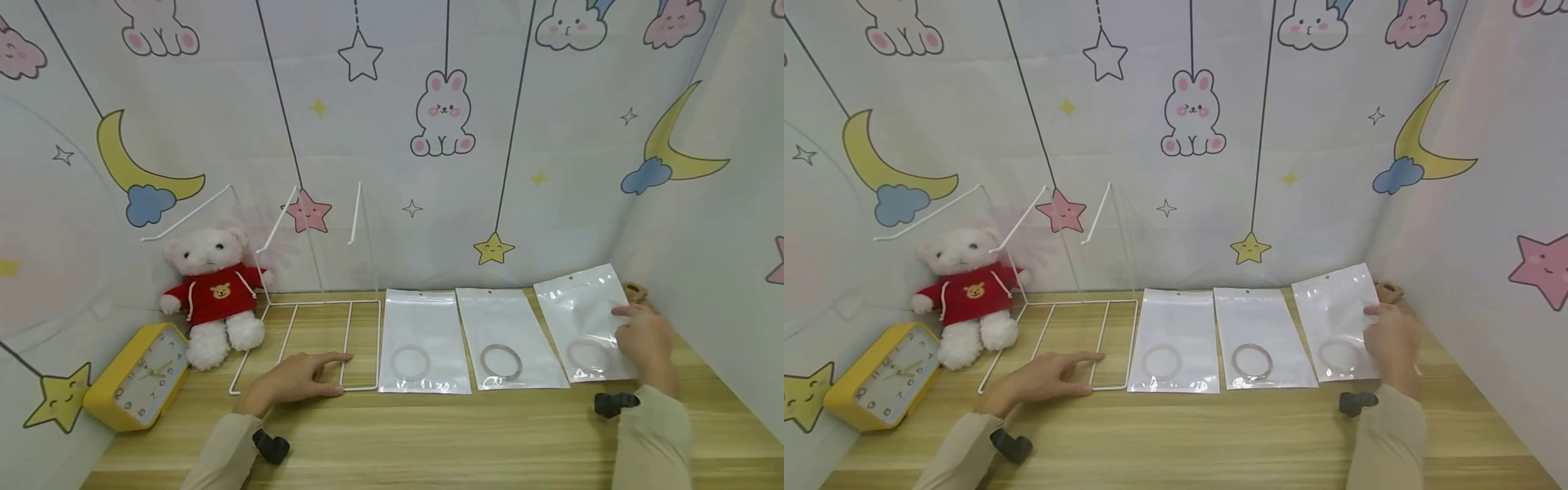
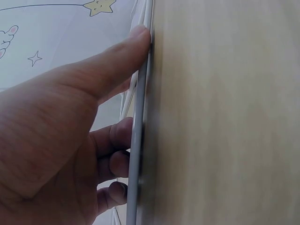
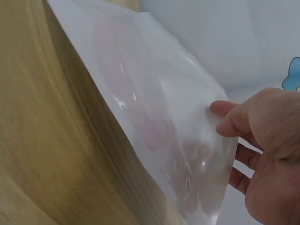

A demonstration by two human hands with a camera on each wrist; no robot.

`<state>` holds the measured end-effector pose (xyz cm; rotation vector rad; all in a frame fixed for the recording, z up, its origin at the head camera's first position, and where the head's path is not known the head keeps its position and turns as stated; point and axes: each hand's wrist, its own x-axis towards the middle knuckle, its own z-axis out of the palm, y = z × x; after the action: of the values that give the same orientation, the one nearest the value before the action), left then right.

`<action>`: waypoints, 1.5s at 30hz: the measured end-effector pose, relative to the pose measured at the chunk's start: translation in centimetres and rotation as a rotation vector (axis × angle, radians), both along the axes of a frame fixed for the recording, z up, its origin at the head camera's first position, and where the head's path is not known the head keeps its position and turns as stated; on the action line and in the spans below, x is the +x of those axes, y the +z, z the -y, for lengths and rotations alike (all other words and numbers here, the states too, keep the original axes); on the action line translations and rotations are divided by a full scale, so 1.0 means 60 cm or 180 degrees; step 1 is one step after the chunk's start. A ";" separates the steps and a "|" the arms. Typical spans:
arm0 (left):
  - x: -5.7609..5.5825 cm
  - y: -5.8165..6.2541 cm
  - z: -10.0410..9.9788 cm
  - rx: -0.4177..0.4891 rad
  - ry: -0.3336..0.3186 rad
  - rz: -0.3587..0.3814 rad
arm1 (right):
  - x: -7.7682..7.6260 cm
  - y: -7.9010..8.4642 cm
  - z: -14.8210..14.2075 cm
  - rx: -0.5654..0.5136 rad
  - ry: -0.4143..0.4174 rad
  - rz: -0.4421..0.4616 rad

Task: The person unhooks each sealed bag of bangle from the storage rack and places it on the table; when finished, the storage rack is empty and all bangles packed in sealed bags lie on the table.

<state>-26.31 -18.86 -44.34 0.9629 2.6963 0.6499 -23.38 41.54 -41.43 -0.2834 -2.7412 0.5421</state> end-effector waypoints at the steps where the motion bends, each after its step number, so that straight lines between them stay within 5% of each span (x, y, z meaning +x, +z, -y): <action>1: 0.000 0.000 0.000 -0.0002 0.0001 -0.0002 | -0.001 -0.003 0.001 -0.0017 0.0006 0.0001; 11: -0.003 -0.001 0.002 0.0010 0.0002 0.0009 | -0.007 -0.026 0.004 -0.0332 0.0034 -0.0328; 24: 0.001 0.000 0.002 0.0056 -0.0014 0.0033 | -0.001 -0.029 0.006 -0.0247 -0.0044 -0.0513; 32: 0.005 -0.001 0.003 0.0051 0.0025 0.0079 | 0.000 -0.037 -0.003 -0.0083 -0.0049 -0.0297; 45: 0.002 0.010 -0.001 0.0005 -0.0015 0.0055 | 0.002 -0.010 0.002 -0.0424 -0.0165 0.0235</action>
<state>-26.16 -18.83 -43.73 0.9595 2.6782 0.6564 -23.23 41.43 -42.04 -0.4136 -2.7641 0.7150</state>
